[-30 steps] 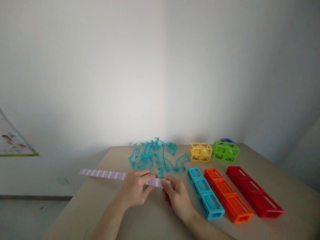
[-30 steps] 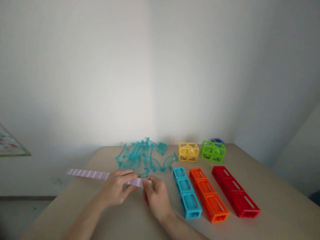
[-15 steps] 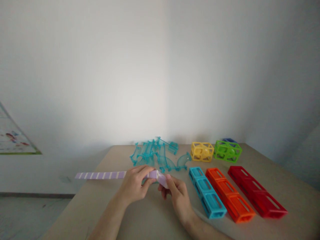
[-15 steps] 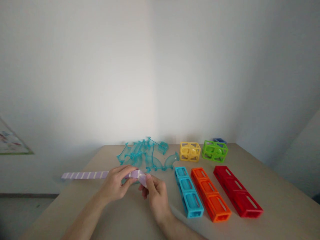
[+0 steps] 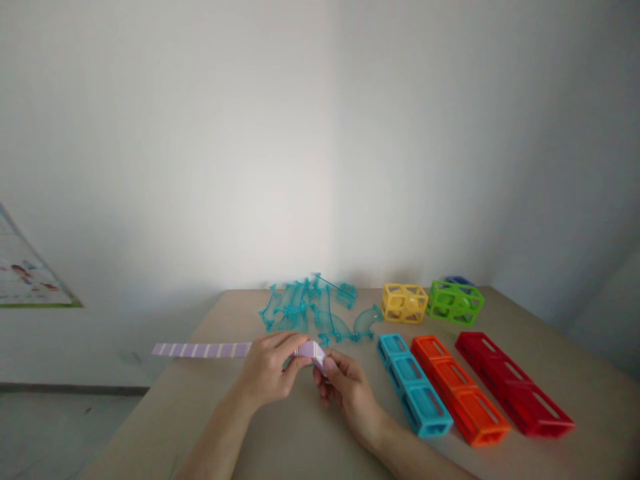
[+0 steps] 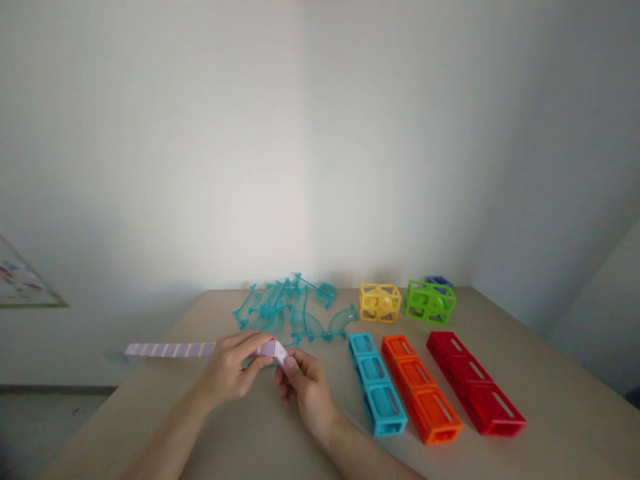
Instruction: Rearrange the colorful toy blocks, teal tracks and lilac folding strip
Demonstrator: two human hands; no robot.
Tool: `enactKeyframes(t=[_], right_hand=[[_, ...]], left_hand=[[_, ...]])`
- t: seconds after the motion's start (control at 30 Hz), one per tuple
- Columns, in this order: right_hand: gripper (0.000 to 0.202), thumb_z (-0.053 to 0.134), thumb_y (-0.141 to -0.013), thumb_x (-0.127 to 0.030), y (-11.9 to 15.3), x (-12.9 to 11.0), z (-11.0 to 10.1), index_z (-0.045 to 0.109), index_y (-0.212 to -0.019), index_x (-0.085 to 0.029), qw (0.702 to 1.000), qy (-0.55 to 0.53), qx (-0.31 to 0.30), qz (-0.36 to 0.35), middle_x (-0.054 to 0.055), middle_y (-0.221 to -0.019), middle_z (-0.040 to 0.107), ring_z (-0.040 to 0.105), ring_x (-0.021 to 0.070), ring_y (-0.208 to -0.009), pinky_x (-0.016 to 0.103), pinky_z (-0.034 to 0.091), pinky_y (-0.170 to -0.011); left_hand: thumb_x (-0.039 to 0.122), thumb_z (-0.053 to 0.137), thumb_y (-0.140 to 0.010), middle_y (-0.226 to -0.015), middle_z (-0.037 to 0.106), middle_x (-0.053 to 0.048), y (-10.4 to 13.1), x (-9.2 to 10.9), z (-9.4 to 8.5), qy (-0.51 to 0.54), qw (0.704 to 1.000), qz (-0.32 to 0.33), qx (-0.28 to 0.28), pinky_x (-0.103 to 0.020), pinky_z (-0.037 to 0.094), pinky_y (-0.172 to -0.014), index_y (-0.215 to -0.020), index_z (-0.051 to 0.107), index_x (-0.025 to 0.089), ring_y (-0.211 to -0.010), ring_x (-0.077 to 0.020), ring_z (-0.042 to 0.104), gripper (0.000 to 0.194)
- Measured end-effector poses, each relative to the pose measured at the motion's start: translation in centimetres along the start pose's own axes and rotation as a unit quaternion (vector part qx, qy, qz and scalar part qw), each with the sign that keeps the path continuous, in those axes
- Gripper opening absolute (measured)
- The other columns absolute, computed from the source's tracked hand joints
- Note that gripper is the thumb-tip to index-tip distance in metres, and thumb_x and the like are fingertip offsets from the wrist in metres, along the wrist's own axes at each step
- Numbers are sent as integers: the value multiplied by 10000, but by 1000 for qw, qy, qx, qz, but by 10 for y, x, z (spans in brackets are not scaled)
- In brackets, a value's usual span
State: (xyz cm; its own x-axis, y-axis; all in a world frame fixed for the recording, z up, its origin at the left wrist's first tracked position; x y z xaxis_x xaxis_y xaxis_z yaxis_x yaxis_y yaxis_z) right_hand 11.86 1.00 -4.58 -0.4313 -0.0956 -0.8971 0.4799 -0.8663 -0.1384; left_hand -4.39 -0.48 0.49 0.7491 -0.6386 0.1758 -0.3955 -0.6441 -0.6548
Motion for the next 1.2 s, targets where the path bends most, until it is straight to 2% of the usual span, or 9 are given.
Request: enactKeyframes(t=[0.17,0.37,0.43,0.53,0.67,0.83,1.03,1.2], right_hand=[[390,604,-817,-533,0,-5,1,610,-794,-143,998,60,-1,-28,1,-664,525,428,95,-530,213,356,-483],[341,620,-831,-467,1,-15,6,627,-976,-159,989,105,-20,-101,31,-793,591,516,150,-695,256,421,-632],[305,602,-850,-438,2,-15,6,628,-995,-171,983,139,-2,-124,50,-862,627,553,180,-780,287,443,-723],[240,594,-865,-357,4,-13,4,619,-1032,-186,961,225,56,-150,62,-923,654,576,203,-844,312,441,-808],[209,578,-877,-284,7,-12,4,614,-1058,-186,932,310,91,-165,62,-930,667,594,202,-855,296,439,-799],[225,556,-899,-312,6,-12,1,602,-1075,-180,932,301,105,-174,57,-943,669,594,188,-842,281,445,-772],[245,528,-918,-370,6,-21,2,615,-1024,-167,931,314,94,-160,37,-849,637,552,171,-768,271,428,-702],[227,585,-884,-384,8,-32,4,679,-914,-180,896,372,136,-200,30,-808,557,498,163,-736,273,394,-664]], left_hand=[[251,556,-877,-888,691,-69,-2,3,-3,1,1000,0,9,-306,500,-694,-1024,592,182,-798,-196,644,166],[254,529,-889,-848,690,-74,-3,6,-6,28,1000,-10,8,-293,489,-660,-1022,593,171,-739,-185,640,170],[262,527,-890,-858,694,-76,-2,6,-6,35,999,-14,6,-291,488,-665,-1022,599,172,-740,-183,641,175],[286,520,-896,-846,697,-73,-2,8,-6,37,999,-16,1,-286,484,-649,-1023,602,172,-716,-179,642,189],[282,505,-905,-858,696,-65,-4,10,-7,36,999,-17,-7,-282,483,-665,-1033,593,174,-738,-178,646,190],[272,489,-904,-975,677,-79,-8,11,-12,34,998,-38,-47,-298,485,-742,-1105,574,194,-860,-199,638,232],[279,464,-908,-851,642,-64,-8,10,-12,13,996,-46,-69,-298,462,-678,-1039,588,195,-764,-195,606,199],[283,471,-899,-830,628,-59,-8,12,-10,17,995,-47,-81,-296,445,-666,-1013,586,198,-763,-199,596,183]])
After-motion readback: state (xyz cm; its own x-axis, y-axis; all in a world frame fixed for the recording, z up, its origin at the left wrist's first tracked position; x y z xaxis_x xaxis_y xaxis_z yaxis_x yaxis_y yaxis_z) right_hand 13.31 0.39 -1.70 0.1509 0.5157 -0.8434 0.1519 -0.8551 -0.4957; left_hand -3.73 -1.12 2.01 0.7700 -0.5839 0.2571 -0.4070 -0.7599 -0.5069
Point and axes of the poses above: each hand's wrist, its own y-axis away from the middle knuckle, its own z-axis out of the palm, x = y × z, the point moved 2 cm from there along -y, towards the middle knuckle
